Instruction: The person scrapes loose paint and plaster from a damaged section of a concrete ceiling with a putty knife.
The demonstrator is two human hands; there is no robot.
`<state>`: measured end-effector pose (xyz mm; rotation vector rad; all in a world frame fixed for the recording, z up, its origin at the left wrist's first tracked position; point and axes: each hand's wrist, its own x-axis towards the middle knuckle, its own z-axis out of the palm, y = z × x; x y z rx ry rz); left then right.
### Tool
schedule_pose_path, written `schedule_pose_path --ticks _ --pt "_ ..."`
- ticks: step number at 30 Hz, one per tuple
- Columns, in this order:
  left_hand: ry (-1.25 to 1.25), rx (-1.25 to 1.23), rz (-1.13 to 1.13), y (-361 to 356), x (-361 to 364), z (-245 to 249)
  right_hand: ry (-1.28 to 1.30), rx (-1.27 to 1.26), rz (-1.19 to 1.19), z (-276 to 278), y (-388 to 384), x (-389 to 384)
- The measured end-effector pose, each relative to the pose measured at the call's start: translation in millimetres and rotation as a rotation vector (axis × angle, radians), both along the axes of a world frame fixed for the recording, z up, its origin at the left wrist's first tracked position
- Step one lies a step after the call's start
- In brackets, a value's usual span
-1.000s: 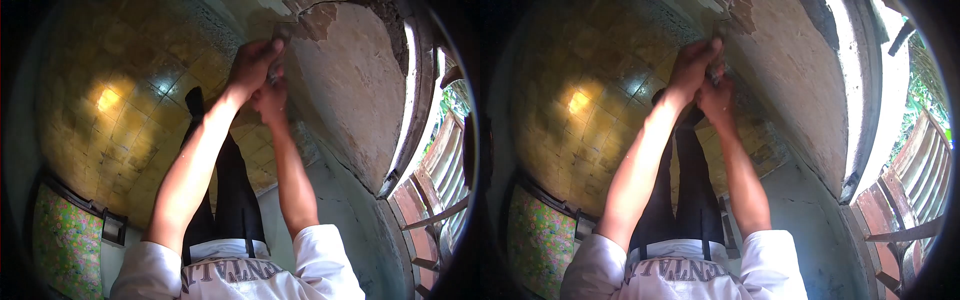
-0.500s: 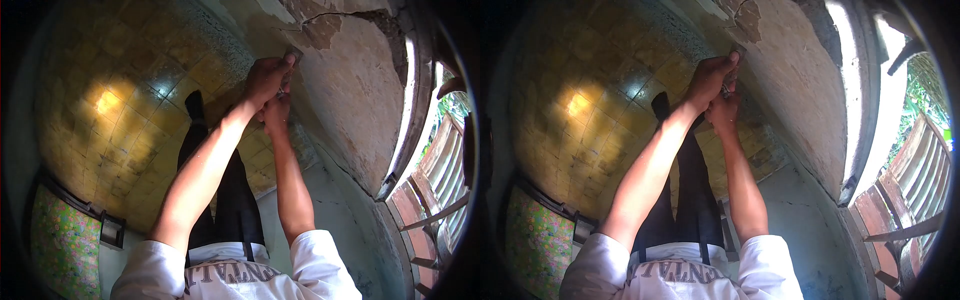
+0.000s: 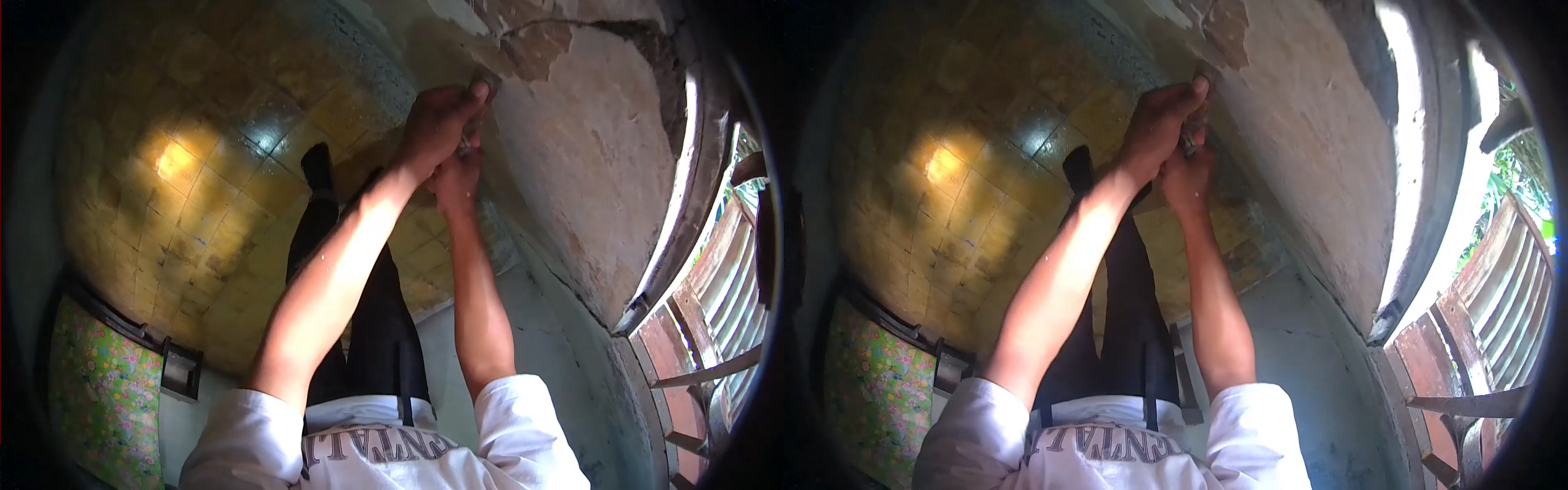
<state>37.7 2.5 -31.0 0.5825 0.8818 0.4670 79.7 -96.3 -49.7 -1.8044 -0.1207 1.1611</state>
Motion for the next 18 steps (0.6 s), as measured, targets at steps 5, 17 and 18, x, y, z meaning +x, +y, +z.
schedule_pose_path --ticks 5,17,18 --pt "0.027 0.0 -0.024 -0.7 -1.1 7.1 0.029 -0.046 -0.043 21.9 12.0 -2.8" --pt "0.022 0.038 -0.021 1.4 -3.0 5.7 0.045 -0.026 -0.007 17.8 11.9 4.9" --pt "0.026 0.03 -0.029 -1.5 -1.9 4.7 0.082 0.006 -0.059 19.2 10.3 2.6"
